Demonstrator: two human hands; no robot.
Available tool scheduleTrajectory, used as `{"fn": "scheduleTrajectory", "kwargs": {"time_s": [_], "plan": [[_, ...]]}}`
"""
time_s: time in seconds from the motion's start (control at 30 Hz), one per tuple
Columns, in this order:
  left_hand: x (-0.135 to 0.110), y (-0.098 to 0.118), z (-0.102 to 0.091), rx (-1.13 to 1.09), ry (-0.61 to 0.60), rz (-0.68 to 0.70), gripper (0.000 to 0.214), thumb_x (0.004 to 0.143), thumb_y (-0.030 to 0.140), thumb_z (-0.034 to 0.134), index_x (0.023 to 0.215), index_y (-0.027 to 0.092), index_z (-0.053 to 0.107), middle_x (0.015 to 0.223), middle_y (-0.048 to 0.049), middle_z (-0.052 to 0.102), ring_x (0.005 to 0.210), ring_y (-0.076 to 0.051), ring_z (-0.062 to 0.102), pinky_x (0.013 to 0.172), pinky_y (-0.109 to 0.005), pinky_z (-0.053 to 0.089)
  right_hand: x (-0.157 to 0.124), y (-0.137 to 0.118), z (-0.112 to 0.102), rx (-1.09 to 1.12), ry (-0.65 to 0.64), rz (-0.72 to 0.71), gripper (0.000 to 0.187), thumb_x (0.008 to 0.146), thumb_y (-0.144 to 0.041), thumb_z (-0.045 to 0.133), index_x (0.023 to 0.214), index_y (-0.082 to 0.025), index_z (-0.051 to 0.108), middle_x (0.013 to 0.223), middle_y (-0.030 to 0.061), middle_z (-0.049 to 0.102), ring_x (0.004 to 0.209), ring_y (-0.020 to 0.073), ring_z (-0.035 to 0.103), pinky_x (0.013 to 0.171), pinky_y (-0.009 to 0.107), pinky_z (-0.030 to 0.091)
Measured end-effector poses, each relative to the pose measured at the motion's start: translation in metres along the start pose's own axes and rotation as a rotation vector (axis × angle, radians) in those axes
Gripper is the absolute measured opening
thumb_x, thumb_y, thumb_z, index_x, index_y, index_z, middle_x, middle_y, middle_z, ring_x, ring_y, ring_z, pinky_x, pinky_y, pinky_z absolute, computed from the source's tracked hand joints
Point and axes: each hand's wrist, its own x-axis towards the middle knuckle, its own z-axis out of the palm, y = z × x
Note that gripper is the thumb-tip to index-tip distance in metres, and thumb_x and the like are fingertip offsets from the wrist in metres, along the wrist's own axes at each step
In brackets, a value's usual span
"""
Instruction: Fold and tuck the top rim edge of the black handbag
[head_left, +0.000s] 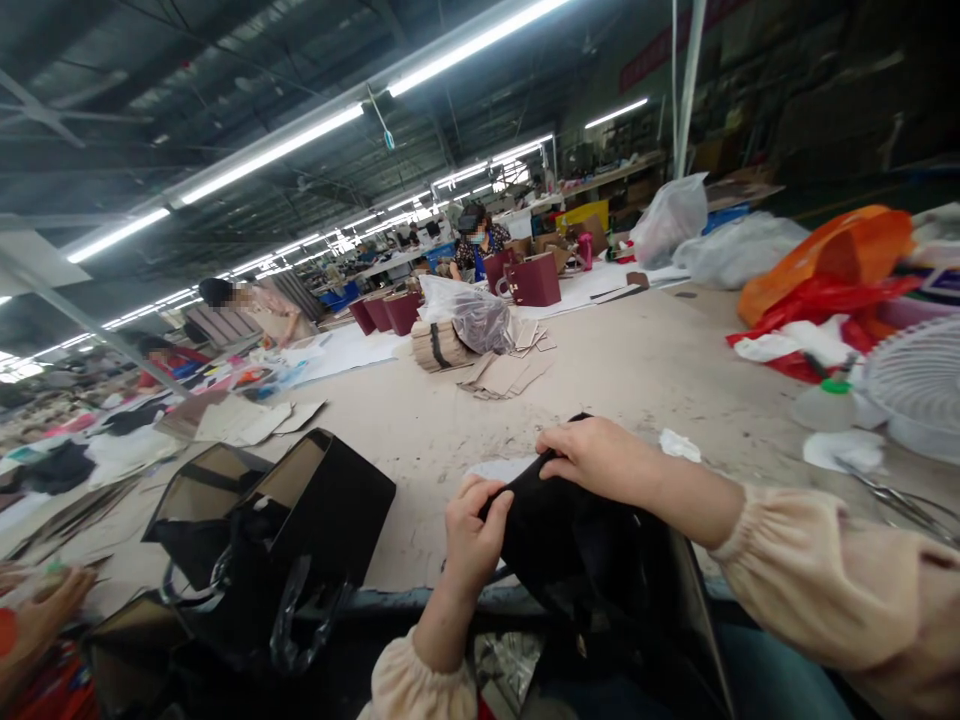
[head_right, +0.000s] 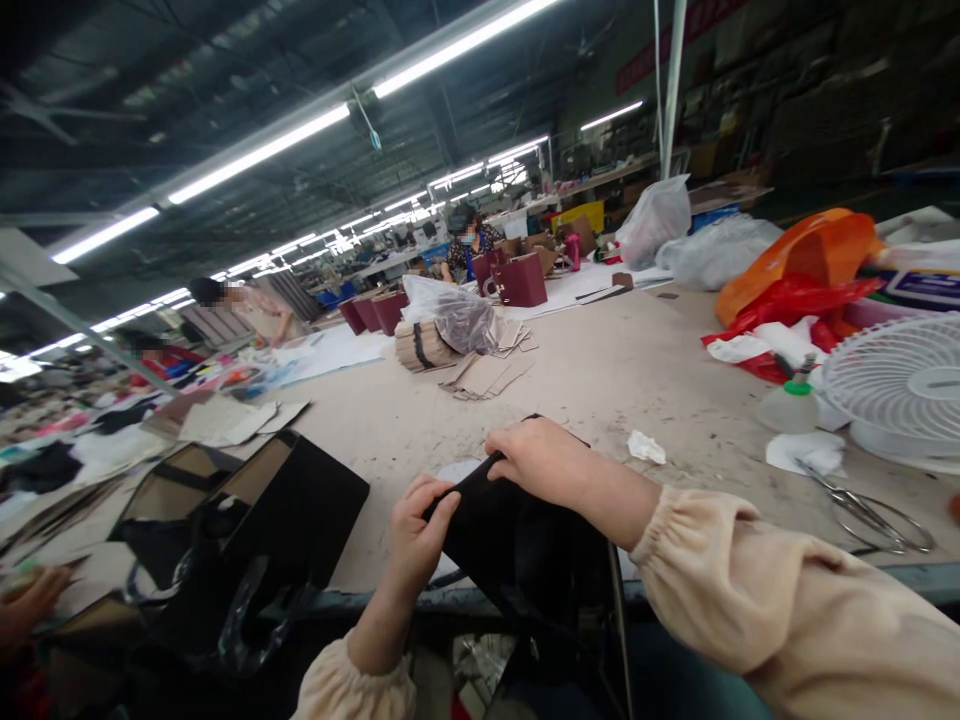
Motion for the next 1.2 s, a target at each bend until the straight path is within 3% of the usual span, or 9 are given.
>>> {"fn": "scheduleTrajectory", "kwargs": {"time_s": [0.53,0.77,0.87,0.93,1.03,1.13,1.2], "plan": [[0.002,0.004,0.005,0.062,-0.034,0.002,0.014,0.084,0.025,0.057,0.079,0.017,0.067,0.072,-0.0019,0.059,0.071,-0.015,0.058,0.066,-0.025,0.046,0.000,0.008,0.001,-0.010,-0.022,0.061,0.019,0.084,-0.036,0.059,0.095,-0.022,0.067,0.089,0.0047,0.072,0.083,0.0202,0.065,0.067,0.027,0.039],[0.014,0.021,-0.004,0.294,-0.201,0.059,0.015,0.085,0.026,0.054,0.079,0.018,0.065,0.074,-0.0033,0.061,0.071,-0.017,0.058,0.064,-0.026,0.043,0.002,0.005,-0.003,-0.026,-0.027,0.079,0.018,0.083,-0.037,0.059,0.086,-0.023,0.069,0.086,0.0045,0.072,0.082,0.0196,0.064,0.066,0.026,0.039],[0.028,0.028,0.000,0.406,-0.265,0.103,0.017,0.083,0.032,0.059,0.093,0.021,0.068,0.081,-0.0045,0.067,0.075,-0.019,0.061,0.066,-0.029,0.043,0.004,0.005,-0.001,-0.020,-0.015,0.085,0.017,0.083,-0.037,0.059,0.085,-0.023,0.069,0.084,0.0044,0.072,0.082,0.0199,0.064,0.065,0.026,0.039],[0.037,0.029,0.006,0.472,-0.302,0.139,0.015,0.082,0.033,0.061,0.089,0.023,0.070,0.076,-0.0039,0.069,0.070,-0.019,0.061,0.063,-0.028,0.041,0.003,0.007,0.000,-0.012,-0.004,0.088,0.017,0.083,-0.036,0.059,0.086,-0.023,0.069,0.084,0.0043,0.072,0.082,0.0203,0.064,0.064,0.027,0.039],[0.044,0.027,0.015,0.535,-0.330,0.143,0.020,0.083,0.029,0.059,0.067,0.022,0.069,0.063,-0.0026,0.067,0.059,-0.017,0.058,0.055,-0.027,0.034,-0.001,0.013,0.000,0.011,0.013,0.091,0.020,0.080,-0.037,0.061,0.095,-0.025,0.068,0.087,0.0028,0.072,0.083,0.0203,0.065,0.065,0.027,0.040],[0.046,0.023,0.017,0.484,-0.301,0.098,0.020,0.082,0.027,0.060,0.066,0.021,0.069,0.063,-0.0025,0.068,0.058,-0.017,0.058,0.054,-0.026,0.033,-0.009,0.021,-0.001,0.044,0.029,0.107,0.042,0.078,-0.037,0.064,0.119,-0.027,0.060,0.091,0.0013,0.072,0.082,0.0193,0.065,0.066,0.026,0.042],[0.045,0.023,0.017,0.431,-0.308,0.051,0.019,0.082,0.028,0.060,0.068,0.021,0.070,0.065,-0.0026,0.069,0.060,-0.017,0.059,0.056,-0.026,0.035,-0.013,0.025,-0.002,0.060,0.036,0.120,0.047,0.079,-0.035,0.063,0.124,-0.026,0.056,0.094,0.0022,0.072,0.083,0.0192,0.065,0.067,0.026,0.043]]}}
